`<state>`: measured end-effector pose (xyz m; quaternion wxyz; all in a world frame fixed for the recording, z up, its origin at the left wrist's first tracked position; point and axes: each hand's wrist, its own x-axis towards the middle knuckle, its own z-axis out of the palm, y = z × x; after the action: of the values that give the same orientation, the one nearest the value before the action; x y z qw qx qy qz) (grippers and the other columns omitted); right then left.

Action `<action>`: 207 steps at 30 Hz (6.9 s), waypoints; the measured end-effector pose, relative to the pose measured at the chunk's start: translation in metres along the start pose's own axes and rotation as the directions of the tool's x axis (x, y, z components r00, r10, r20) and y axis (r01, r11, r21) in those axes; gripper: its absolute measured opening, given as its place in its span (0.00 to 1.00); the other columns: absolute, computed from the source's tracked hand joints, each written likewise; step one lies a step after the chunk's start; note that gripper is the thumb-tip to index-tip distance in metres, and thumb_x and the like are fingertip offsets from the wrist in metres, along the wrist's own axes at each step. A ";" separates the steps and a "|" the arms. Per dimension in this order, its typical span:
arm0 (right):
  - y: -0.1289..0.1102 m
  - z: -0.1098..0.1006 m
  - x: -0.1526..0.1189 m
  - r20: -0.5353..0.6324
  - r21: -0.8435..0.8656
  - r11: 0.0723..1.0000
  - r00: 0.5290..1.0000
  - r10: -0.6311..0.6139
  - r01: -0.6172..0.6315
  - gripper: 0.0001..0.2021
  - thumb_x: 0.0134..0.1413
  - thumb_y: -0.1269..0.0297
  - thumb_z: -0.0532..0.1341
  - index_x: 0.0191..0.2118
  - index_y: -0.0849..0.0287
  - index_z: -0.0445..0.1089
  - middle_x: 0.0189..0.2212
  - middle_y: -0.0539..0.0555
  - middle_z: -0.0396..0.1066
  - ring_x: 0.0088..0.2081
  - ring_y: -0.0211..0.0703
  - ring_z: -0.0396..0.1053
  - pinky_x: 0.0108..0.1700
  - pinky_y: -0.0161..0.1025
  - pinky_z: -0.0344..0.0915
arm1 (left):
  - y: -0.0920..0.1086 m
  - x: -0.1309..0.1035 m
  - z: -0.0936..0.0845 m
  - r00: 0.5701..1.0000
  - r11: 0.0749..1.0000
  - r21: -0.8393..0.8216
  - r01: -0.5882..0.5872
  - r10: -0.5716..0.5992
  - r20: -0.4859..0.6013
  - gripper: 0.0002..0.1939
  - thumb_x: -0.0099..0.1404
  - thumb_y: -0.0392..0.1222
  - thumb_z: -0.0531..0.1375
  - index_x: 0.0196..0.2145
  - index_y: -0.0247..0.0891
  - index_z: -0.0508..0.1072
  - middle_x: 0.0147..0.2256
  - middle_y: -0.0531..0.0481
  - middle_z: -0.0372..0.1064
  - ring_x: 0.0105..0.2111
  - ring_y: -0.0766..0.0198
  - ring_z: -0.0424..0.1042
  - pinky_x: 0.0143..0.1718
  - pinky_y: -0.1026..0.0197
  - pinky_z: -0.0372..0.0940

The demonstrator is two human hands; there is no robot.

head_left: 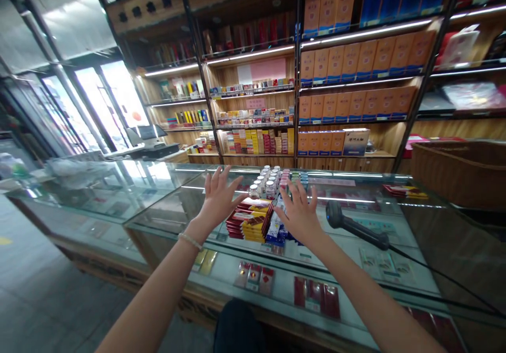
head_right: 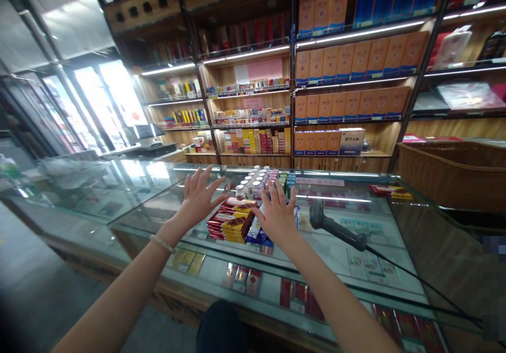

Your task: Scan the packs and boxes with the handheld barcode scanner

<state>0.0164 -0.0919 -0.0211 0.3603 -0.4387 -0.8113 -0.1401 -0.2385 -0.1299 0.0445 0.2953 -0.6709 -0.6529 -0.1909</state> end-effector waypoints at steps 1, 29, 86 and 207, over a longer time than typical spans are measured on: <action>-0.003 0.002 0.000 0.001 0.008 1.000 1.000 -0.002 0.002 0.27 0.72 0.49 0.49 0.66 0.59 0.65 0.72 0.62 0.54 0.72 0.59 0.45 0.71 0.68 0.28 | -0.004 -0.003 0.002 1.000 1.000 0.006 -0.002 0.002 0.005 0.29 0.69 0.59 0.59 0.63 0.48 0.71 0.73 0.39 0.46 0.73 0.38 0.42 0.71 0.31 0.37; -0.042 0.020 -0.012 0.257 0.121 0.992 0.966 -0.017 -0.014 0.36 0.68 0.38 0.47 0.68 0.59 0.63 0.74 0.60 0.46 0.74 0.61 0.42 0.71 0.72 0.31 | -0.056 -0.041 0.028 0.923 0.984 -0.108 -0.143 0.172 0.345 0.34 0.66 0.63 0.61 0.68 0.63 0.61 0.75 0.45 0.42 0.74 0.38 0.40 0.69 0.29 0.39; -0.026 0.013 0.002 0.091 0.115 0.962 0.961 -0.260 0.249 0.33 0.56 0.40 0.63 0.57 0.63 0.72 0.74 0.65 0.46 0.74 0.62 0.39 0.72 0.65 0.19 | -0.052 -0.034 -0.005 0.925 0.932 -0.063 -0.357 0.362 0.116 0.35 0.46 0.66 0.74 0.49 0.46 0.78 0.73 0.38 0.46 0.73 0.35 0.43 0.71 0.32 0.33; 0.228 -0.044 -0.016 -0.085 -0.084 0.996 0.996 0.026 -0.033 0.31 0.51 0.56 0.70 0.61 0.48 0.65 0.75 0.63 0.40 0.75 0.64 0.37 0.69 0.72 0.40 | 0.258 0.081 0.063 0.939 0.788 -0.514 -0.338 0.247 -0.239 0.33 0.54 0.58 0.72 0.58 0.55 0.74 0.76 0.43 0.24 0.74 0.33 0.32 0.69 0.27 0.31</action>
<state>0.2280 0.0060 -0.0225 0.3772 -0.4591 -0.7822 -0.1876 0.0143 -0.0202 0.0114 0.1681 -0.8026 -0.4328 -0.3744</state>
